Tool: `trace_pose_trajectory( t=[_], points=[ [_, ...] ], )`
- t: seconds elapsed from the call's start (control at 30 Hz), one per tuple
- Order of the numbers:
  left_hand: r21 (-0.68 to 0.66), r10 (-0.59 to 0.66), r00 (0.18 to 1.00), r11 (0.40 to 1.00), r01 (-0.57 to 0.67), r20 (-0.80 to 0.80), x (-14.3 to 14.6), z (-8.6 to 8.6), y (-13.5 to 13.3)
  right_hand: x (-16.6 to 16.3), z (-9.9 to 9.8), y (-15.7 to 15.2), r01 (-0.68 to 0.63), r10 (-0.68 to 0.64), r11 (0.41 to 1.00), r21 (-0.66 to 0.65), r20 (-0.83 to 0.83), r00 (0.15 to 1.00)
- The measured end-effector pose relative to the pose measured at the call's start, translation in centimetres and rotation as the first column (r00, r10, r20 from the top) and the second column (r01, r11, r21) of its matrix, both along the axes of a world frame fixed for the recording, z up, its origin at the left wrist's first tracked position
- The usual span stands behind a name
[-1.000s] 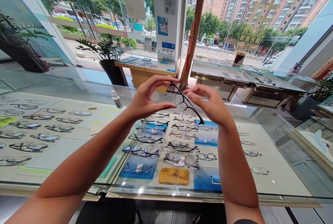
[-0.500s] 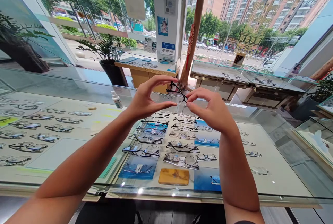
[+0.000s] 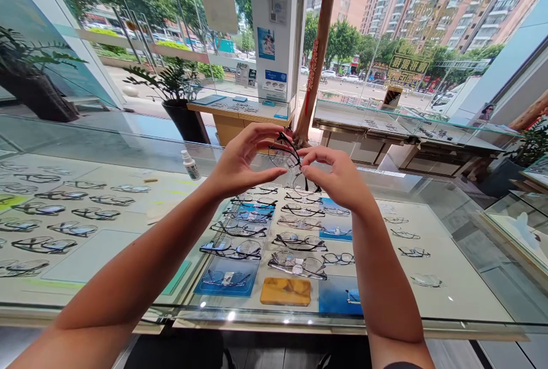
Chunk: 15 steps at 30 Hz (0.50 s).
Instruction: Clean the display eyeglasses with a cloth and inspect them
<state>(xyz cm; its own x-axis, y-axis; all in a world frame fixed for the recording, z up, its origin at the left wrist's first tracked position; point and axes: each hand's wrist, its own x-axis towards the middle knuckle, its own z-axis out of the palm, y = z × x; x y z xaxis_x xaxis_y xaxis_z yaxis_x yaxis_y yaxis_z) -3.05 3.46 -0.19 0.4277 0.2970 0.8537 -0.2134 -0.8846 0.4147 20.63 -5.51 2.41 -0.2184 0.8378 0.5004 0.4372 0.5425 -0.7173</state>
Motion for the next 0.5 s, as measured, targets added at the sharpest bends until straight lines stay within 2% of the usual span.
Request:
trace_pose_trajectory(
  t=[0.13,0.37,0.43,0.5],
  points=[
    [-0.041,-0.068,0.998,0.997,0.068,0.011,0.0,0.1,0.0,-0.2,-0.4,0.4,-0.067,0.061,0.995,-0.071,-0.09,0.994],
    [-0.054,-0.047,0.999,0.997,0.047,-0.004,0.5,-0.3,0.5,-0.6,-0.5,0.6,-0.02,0.014,0.998,-0.053,-0.12,0.993],
    [-0.033,0.09,0.995,0.996,-0.088,0.044,0.7,-0.4,0.2,-0.5,-0.6,1.0,0.018,-0.025,0.999,-0.048,-0.149,0.988],
    [0.002,0.334,0.927,0.941,-0.339,0.17,0.8,-0.2,-0.6,-0.4,-0.9,1.4,0.082,-0.087,0.996,-0.033,-0.185,0.979]
  ],
)
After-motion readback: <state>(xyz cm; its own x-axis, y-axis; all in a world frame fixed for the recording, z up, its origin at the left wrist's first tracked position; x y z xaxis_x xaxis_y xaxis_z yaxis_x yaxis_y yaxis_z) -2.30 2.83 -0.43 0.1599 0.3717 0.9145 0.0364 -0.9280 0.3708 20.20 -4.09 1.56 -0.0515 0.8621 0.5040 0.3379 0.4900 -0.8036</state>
